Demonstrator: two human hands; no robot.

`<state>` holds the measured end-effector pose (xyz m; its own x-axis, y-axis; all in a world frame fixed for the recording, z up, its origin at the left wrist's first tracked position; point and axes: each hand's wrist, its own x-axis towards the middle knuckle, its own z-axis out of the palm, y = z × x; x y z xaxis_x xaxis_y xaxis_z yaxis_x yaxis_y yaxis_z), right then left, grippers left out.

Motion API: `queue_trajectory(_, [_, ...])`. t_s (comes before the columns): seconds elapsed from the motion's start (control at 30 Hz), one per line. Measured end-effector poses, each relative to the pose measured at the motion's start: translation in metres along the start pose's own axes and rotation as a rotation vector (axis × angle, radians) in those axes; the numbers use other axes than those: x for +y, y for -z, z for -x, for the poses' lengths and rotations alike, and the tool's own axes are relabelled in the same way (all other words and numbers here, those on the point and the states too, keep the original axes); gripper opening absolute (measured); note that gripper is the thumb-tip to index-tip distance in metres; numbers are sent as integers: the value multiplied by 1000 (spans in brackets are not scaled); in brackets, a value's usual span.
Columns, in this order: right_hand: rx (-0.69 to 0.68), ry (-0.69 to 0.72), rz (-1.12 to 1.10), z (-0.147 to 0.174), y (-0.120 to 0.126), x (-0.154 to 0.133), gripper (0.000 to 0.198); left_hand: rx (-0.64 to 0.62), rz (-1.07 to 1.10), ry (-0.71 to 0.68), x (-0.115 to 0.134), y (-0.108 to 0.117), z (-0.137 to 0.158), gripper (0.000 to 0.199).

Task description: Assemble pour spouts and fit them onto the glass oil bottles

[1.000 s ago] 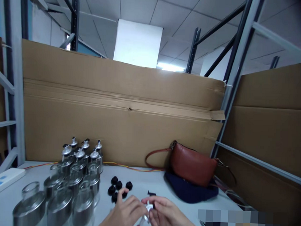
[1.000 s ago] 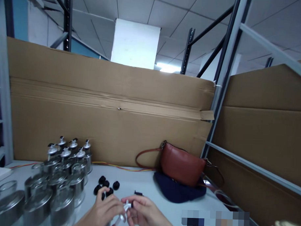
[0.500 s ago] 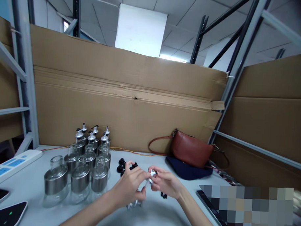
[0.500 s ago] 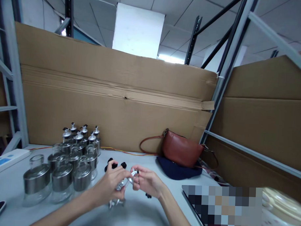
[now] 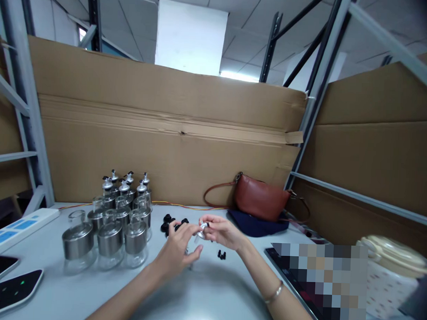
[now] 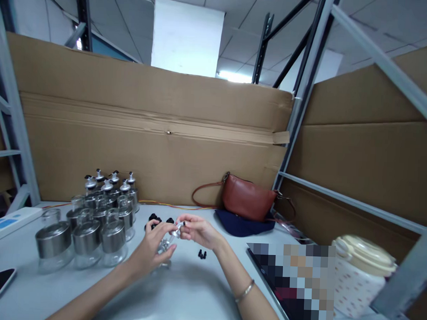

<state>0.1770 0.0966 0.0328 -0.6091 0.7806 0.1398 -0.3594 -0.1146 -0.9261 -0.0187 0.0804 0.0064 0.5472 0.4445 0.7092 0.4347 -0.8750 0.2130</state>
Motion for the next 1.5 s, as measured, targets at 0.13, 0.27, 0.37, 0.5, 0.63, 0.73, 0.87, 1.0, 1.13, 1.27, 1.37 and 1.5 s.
queue_trajectory(0.13, [-16,-30,12,2,8,6,34,-48,-33,-13,-3,-5,8,25])
queue_trajectory(0.27, [-5,-36,16,2,11,14,31,-97,-109,-65,-8,-1,16,27])
queue_trajectory(0.37, [44,14,130,4,10,13,29,-87,-129,-87,-8,3,16,25])
queue_trajectory(0.5, [74,28,258,9,8,8,31,-94,-176,-116,-5,4,16,27])
queue_trajectory(0.63, [67,28,268,12,4,8,33,-83,-218,-147,-3,2,16,28])
queue_trajectory(0.73, [64,21,338,11,0,10,38,-61,-247,-158,-3,1,16,26])
queue_trajectory(0.87, [134,70,544,8,-7,15,36,-80,-280,-156,-4,-2,18,24])
queue_trajectory(1.0, [197,113,644,4,-11,22,34,-20,-329,-125,1,-4,18,38])
queue_trajectory(1.13, [278,157,748,-3,-11,31,25,61,-359,-343,23,-14,9,41])
queue_trajectory(1.27, [384,187,853,-7,-13,37,20,-84,-338,-486,57,-46,-7,43])
queue_trajectory(1.37, [459,239,945,-3,-15,36,23,-192,-274,-539,80,-75,-10,50])
queue_trajectory(1.5, [608,328,1106,0,-9,35,26,-210,-195,-554,81,-89,-8,66])
